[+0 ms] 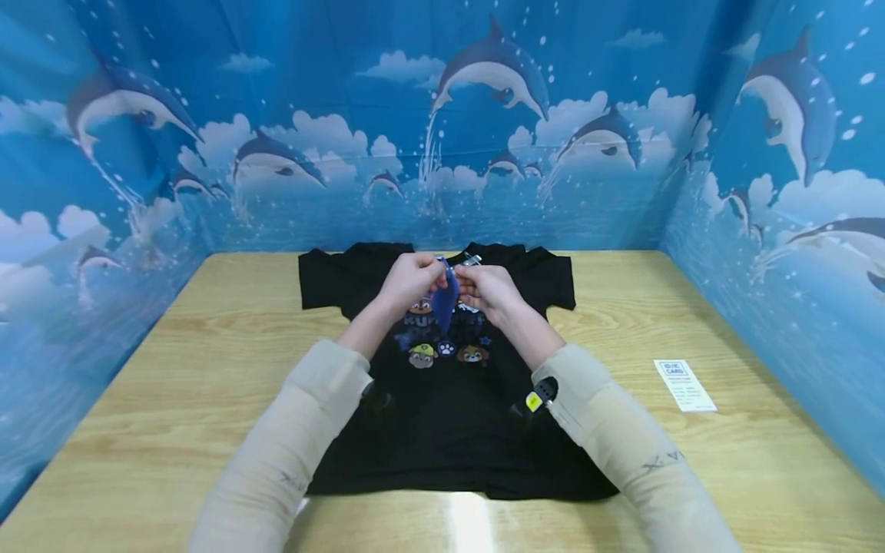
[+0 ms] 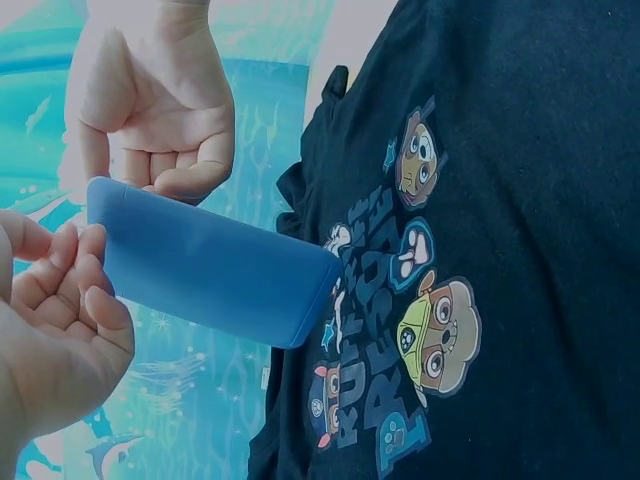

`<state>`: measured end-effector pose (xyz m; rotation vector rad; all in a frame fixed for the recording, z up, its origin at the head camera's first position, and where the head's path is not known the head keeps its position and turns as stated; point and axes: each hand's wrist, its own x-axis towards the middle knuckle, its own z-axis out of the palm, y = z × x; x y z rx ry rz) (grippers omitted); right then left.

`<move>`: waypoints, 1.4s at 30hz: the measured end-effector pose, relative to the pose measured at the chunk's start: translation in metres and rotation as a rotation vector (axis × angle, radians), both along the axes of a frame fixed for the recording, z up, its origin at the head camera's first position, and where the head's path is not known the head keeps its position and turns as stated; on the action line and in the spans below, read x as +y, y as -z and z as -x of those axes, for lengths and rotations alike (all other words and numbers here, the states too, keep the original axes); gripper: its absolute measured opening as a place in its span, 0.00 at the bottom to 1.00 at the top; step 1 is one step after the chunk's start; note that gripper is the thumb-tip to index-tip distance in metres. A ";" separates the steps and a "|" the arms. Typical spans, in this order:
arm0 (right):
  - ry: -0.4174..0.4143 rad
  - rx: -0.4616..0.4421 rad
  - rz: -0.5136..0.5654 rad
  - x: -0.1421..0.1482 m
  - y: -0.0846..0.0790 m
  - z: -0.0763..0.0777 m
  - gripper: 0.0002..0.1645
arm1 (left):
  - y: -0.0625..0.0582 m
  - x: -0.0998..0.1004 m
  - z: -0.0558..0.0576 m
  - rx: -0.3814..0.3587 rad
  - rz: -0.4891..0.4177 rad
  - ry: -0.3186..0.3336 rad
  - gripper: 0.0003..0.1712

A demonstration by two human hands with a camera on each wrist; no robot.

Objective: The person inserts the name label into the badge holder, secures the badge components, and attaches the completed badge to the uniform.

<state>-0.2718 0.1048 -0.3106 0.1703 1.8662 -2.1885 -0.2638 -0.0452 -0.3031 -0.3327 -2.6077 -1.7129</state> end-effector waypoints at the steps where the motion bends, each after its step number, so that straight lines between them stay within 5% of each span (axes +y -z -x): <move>1: 0.004 -0.005 0.003 0.000 0.000 0.000 0.09 | 0.000 0.000 0.000 -0.005 0.007 -0.004 0.15; 24: 0.002 -0.032 0.158 0.005 -0.004 -0.001 0.08 | 0.003 -0.001 0.001 -0.156 -0.001 -0.050 0.16; 42: -0.003 0.035 0.045 0.001 -0.007 0.001 0.22 | 0.006 0.000 0.001 -0.137 -0.008 -0.065 0.15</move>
